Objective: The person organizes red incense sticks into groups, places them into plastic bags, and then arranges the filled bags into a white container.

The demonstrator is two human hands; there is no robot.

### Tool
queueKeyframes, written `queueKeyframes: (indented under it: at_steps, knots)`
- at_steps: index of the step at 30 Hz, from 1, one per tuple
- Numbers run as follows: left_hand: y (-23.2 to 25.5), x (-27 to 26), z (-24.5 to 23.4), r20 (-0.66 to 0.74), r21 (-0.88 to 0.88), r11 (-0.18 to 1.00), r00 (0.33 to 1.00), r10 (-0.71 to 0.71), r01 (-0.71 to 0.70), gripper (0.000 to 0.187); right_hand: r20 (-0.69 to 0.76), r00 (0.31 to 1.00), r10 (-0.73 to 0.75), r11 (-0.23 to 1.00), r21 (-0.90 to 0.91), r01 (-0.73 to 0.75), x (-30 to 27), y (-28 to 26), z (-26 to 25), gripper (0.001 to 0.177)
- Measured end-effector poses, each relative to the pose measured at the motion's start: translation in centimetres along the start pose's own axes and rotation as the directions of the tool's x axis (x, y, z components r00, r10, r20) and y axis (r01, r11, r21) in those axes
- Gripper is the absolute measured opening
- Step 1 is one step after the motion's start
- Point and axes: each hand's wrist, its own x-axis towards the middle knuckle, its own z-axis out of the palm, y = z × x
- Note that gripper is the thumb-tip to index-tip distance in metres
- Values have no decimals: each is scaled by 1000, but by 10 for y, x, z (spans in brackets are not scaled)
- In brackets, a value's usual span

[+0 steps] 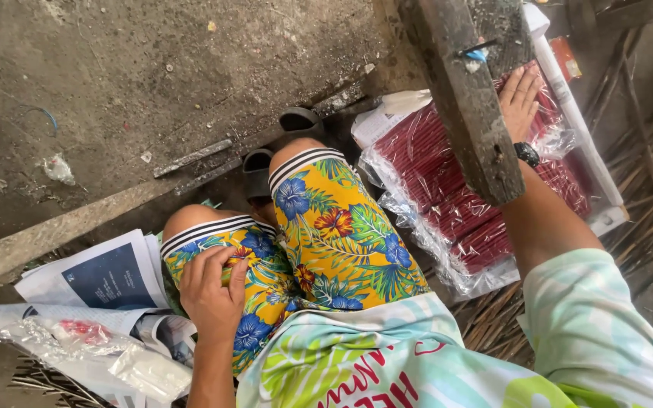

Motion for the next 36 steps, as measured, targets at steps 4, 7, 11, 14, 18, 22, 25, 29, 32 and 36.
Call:
queueKeyframes:
  at_steps: [4, 7, 11, 14, 18, 22, 25, 29, 32, 36]
  knots:
    - [-2, -2, 1, 7, 14, 1000, 1000, -3, 3, 27, -90, 973, 212, 941, 289, -178, -31, -27, -56, 101]
    - [-1, -3, 1, 13, 10, 1000, 1000, -3, 3, 28, 77, 968, 241, 964, 101, -248, -32, -16, -40, 98]
    - [0, 1, 1, 9, -4, 1000, 1000, 18, -18, 27, -42, 988, 150, 981, 132, -143, -27, 16, 1, 80]
    - [0, 3, 2, -9, 1, 1000, 1000, 26, -26, 29, -38, 999, -18, 970, 240, 26, -24, 30, 3, 86]
    - [0, 2, 1, -3, -22, 999, 999, 34, -34, 28, 35, 999, -28, 966, 257, 18, -27, 27, -15, 71]
    - [-2, 1, -1, 14, -45, 999, 1000, 22, -21, 29, 0, 1000, 17, 940, 342, -16, -56, 1, -58, 82]
    - [-7, -3, -2, 18, -60, 998, 1000, -6, 7, 30, 310, 782, 540, 392, 730, -560, -72, -32, -165, 58]
    - [-12, -5, -2, -7, -59, 998, 1000, 0, -1, 31, 337, 852, 400, 774, 373, -511, -99, 16, -109, 58]
    - [-26, -10, 6, -40, -110, 994, 999, -15, 11, 26, 103, 967, 231, 835, 490, -252, -112, 2, -135, 57]
    - [-47, 26, -14, -132, -279, 956, 982, -138, 97, 21, -339, 906, -255, 544, 724, 424, -135, -93, -222, 36]
